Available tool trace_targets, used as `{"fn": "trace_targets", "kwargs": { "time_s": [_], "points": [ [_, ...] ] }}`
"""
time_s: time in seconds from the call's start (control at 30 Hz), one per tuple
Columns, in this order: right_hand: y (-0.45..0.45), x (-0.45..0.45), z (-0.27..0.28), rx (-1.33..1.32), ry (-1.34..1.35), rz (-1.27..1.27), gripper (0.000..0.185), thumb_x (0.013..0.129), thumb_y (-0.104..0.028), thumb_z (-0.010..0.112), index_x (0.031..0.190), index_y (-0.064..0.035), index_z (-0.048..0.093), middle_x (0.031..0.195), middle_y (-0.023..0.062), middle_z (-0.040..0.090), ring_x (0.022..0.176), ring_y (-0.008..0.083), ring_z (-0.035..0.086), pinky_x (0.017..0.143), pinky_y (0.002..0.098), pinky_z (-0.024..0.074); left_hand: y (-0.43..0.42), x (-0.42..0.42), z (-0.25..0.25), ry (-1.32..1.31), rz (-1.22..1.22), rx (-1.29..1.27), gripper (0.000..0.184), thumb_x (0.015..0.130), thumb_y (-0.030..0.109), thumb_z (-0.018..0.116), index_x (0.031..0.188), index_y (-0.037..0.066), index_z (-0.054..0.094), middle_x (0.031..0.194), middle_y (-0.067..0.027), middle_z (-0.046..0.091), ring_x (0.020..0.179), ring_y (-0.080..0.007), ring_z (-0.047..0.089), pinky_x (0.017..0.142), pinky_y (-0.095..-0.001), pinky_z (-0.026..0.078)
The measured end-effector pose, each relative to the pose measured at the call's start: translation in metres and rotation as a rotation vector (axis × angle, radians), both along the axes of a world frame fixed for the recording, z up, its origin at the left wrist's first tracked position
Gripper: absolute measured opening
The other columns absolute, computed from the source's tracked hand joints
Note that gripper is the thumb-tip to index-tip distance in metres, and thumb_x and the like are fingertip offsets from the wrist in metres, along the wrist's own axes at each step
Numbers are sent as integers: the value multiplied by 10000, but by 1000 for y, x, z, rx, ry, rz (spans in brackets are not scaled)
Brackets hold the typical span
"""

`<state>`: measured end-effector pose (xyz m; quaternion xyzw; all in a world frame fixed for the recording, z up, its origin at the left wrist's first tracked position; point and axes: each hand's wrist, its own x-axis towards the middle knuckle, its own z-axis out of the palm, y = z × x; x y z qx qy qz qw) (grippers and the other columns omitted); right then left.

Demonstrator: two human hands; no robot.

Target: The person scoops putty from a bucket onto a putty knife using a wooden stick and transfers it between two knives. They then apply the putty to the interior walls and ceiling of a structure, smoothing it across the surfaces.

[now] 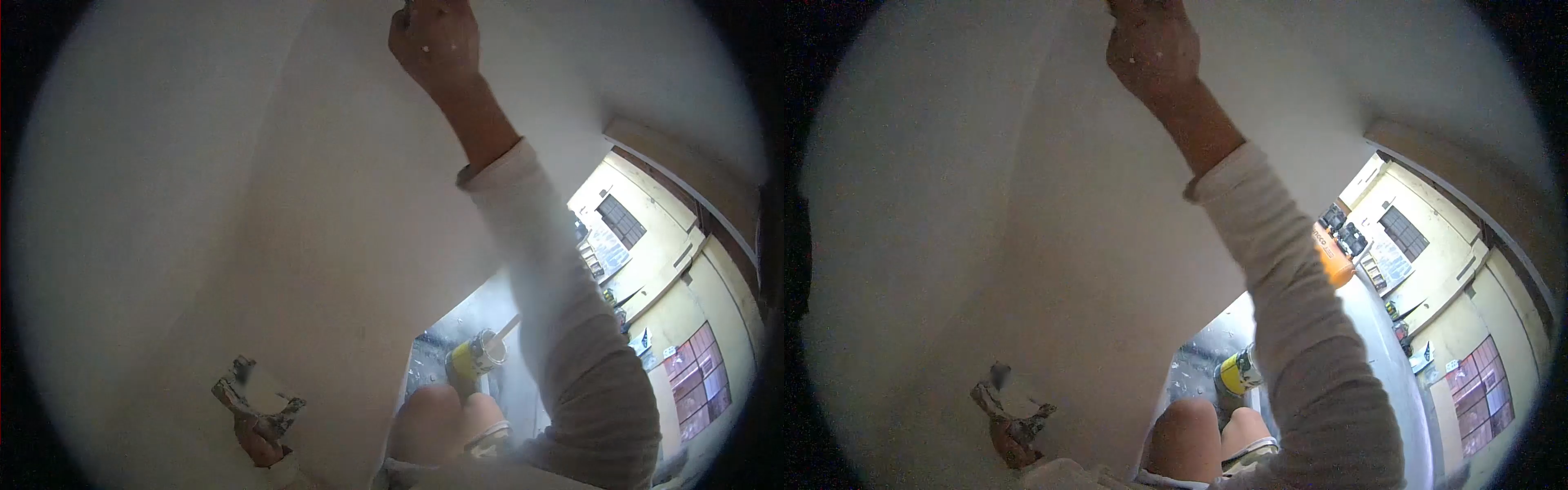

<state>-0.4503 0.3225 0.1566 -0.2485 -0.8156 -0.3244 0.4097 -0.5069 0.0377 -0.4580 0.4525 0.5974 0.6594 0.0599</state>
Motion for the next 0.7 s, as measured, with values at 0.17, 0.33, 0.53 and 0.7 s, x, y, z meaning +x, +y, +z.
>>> {"fn": "trace_targets", "kwargs": {
  "time_s": [0.17,0.33,0.53,0.7],
  "points": [
    [36,-10,23,321,-275,-532,353,915,-139,440,1216,45,434,1223,222,466,1177,339,420,975,464,343,4,4,12,-64,-1,-35,334,910,277,397,1069,4,506,1096,-178,540,975,-286,551,813,-388,441],
    [39,-15,52,195,-451,-732,430,930,-177,409,1283,63,361,1312,217,392,1222,357,375,1028,480,275,9,0,20,-82,-6,-57,346,914,291,387,1072,6,505,1109,-184,533,985,-291,549,816,-393,442],
    [56,-18,43,154,-285,-611,494,939,-205,392,1321,89,290,1389,232,298,1298,365,269,1069,488,199,7,1,21,-93,-8,-62,361,919,307,375,1075,8,504,1124,-191,526,997,-296,547,820,-399,442],
    [55,-27,49,15,-213,-739,520,938,-226,404,1321,102,279,1397,250,274,1305,378,251,1076,494,185,2,4,21,-86,1,-74,374,922,320,366,1077,9,503,1137,-197,520,1008,-301,545,823,-404,442]
  ]
}}
